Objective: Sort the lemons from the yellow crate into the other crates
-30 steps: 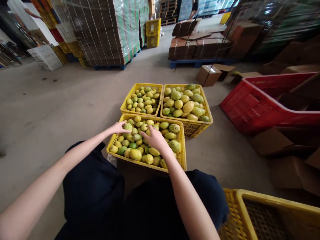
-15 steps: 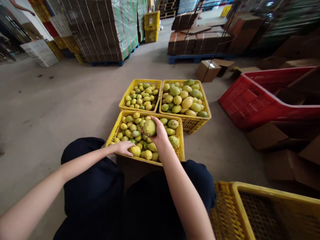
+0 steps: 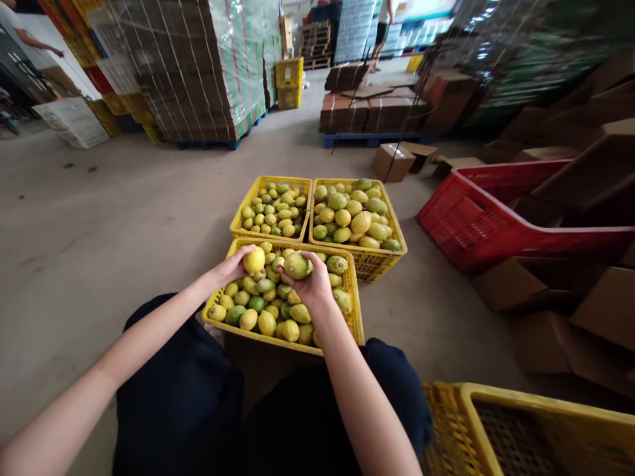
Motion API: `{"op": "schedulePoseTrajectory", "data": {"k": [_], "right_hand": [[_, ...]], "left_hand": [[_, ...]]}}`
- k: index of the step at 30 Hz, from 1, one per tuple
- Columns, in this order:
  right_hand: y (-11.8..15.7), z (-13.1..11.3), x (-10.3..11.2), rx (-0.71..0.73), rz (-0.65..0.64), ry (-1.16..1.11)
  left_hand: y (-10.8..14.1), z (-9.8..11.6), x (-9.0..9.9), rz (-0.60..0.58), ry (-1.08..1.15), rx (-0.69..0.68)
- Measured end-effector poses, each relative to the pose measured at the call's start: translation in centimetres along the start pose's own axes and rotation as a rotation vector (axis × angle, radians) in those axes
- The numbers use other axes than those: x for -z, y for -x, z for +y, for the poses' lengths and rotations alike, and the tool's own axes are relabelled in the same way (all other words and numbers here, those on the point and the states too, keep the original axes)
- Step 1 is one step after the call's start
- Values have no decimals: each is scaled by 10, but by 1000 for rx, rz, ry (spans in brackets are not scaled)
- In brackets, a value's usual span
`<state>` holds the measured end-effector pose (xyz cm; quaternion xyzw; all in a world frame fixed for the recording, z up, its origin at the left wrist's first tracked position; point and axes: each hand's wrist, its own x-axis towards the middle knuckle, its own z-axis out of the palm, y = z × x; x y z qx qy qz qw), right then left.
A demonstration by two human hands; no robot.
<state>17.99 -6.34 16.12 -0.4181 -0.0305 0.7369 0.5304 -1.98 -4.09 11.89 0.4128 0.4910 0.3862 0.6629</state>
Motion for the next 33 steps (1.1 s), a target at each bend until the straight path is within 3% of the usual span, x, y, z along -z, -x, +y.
{"op": "schedulePoseTrajectory", "data": {"k": [3, 7, 11, 16, 19, 24, 33], "right_hand": [[-2, 0, -1, -17, -57, 63], [-7, 5, -1, -61, -159, 174], [-9, 12, -2, -60, -125, 194], [-12, 15, 0, -13, -276, 178], [-12, 12, 1, 59, -334, 173], [-14, 7, 0, 164, -375, 278], [-18, 3, -8, 129, -314, 348]], "left_hand": [[6, 14, -12, -8, 248, 3], [10, 18, -26, -10, 498, 52], [7, 26, -34, 18, 561, 28], [1, 32, -41, 103, 606, -66], [-1, 30, -45, 84, 530, -186], [4, 30, -44, -91, 258, -452], [11, 32, -30, -100, -284, -750]]}}
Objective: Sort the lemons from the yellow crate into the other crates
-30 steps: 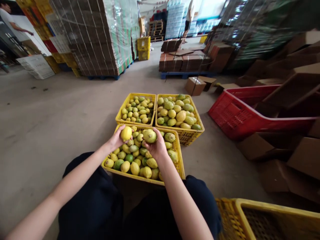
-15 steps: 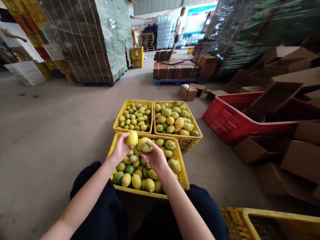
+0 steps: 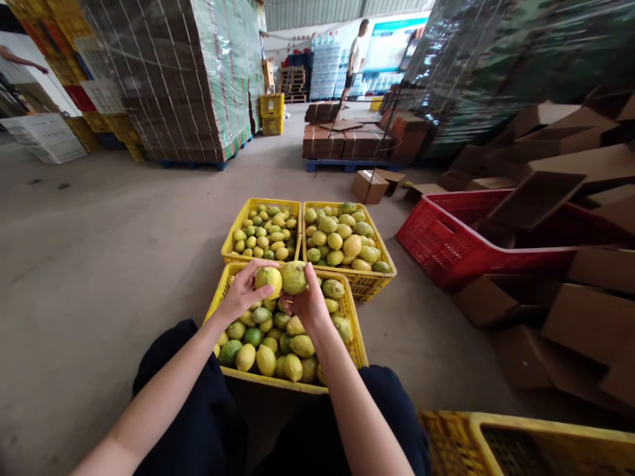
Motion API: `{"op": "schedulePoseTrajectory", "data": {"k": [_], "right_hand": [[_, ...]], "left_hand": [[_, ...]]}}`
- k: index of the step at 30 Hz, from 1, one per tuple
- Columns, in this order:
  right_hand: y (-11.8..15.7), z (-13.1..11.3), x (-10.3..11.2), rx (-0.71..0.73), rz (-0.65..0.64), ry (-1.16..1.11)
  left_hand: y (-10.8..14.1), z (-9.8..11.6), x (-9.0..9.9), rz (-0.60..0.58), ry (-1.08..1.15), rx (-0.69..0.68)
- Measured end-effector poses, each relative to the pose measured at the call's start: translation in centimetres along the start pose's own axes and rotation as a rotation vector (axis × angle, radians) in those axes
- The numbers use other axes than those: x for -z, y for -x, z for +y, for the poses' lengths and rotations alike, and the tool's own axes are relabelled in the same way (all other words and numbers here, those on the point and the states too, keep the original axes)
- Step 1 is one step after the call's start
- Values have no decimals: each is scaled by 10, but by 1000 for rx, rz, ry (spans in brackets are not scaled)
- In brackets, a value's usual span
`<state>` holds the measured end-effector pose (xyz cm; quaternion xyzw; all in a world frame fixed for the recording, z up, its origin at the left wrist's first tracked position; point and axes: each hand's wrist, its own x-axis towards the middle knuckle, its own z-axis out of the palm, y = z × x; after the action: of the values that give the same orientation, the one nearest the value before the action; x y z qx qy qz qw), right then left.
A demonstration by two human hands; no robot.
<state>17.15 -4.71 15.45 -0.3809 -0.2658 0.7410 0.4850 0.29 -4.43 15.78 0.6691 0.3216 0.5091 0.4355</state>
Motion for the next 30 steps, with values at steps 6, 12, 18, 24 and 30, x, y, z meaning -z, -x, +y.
{"op": "schedulePoseTrajectory", "data": {"k": [6, 12, 18, 24, 30], "right_hand": [[1, -1, -6, 51, 34, 71], [-2, 7, -11, 84, 139, 93], [-3, 14, -7, 157, 166, 201], [-6, 14, -9, -17, 90, 211], [-14, 14, -2, -203, 102, 144]], "left_hand": [[4, 4, 2, 47, 61, 64], [7, 3, 1, 157, 426, 400], [-3, -5, -4, 206, 601, 470], [-14, -12, -8, 442, 814, 758], [-11, -30, -7, 387, 751, 922]]}}
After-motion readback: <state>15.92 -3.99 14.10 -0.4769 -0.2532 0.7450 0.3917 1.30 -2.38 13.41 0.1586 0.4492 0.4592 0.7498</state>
